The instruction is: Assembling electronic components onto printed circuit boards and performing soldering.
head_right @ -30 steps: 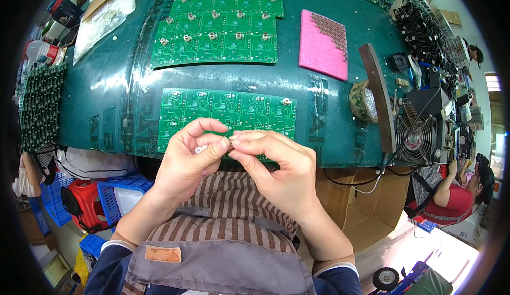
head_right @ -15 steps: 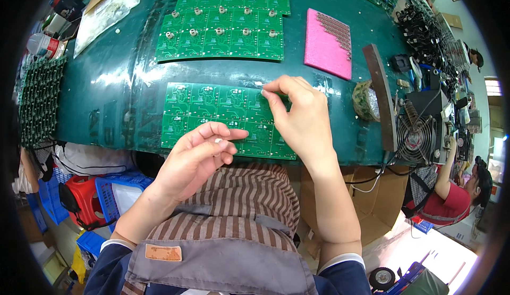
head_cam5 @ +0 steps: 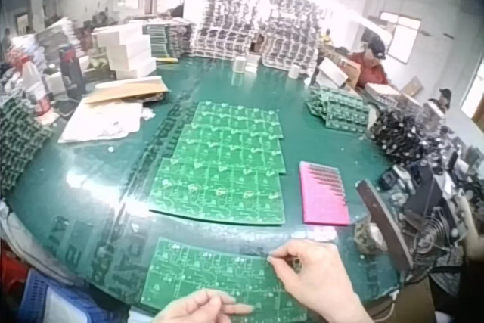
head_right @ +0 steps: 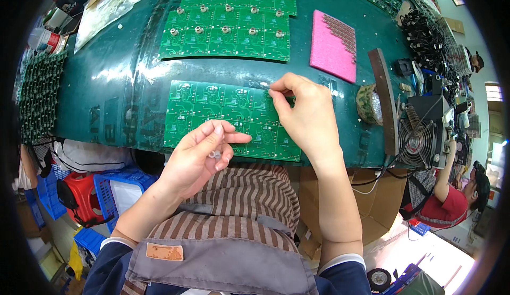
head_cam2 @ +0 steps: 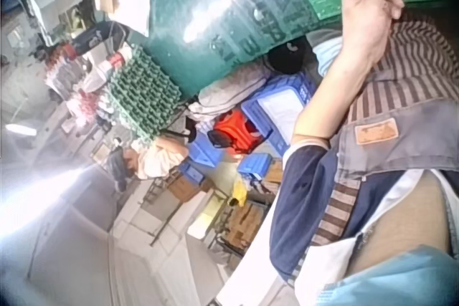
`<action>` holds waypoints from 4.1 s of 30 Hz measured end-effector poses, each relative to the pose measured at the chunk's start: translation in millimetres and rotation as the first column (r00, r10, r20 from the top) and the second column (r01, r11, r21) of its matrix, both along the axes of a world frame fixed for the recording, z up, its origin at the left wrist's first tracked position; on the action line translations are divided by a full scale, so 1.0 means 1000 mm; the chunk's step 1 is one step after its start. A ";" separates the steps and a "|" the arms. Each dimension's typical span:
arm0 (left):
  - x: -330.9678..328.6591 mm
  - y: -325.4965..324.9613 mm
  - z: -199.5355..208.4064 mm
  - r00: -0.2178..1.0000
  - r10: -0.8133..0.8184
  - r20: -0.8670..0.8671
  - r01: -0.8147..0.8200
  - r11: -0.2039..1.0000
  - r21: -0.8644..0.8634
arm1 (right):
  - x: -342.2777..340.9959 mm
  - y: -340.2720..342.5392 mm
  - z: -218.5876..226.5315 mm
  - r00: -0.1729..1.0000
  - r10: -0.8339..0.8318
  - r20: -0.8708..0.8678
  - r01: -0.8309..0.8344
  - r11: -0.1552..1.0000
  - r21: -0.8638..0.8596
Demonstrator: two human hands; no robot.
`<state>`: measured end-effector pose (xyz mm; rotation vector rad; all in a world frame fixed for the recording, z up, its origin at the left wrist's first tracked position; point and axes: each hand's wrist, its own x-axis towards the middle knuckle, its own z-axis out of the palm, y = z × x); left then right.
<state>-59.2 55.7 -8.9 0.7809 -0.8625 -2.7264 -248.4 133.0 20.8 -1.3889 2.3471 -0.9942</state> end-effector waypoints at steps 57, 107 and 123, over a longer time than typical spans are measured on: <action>0.001 0.011 0.008 0.998 -0.024 -0.061 0.026 0.999 0.031 | 0.063 0.045 0.008 0.709 0.150 0.690 0.164 0.916 -0.367; -0.032 -0.352 -0.013 0.518 0.850 0.096 0.668 -0.332 -0.666 | 0.037 0.055 -0.014 0.948 -0.090 0.304 0.155 0.968 -0.197; -0.013 -0.352 -0.002 0.778 0.574 0.254 0.586 -0.519 -0.622 | 0.037 0.054 -0.015 0.961 -0.089 0.262 0.151 0.962 -0.228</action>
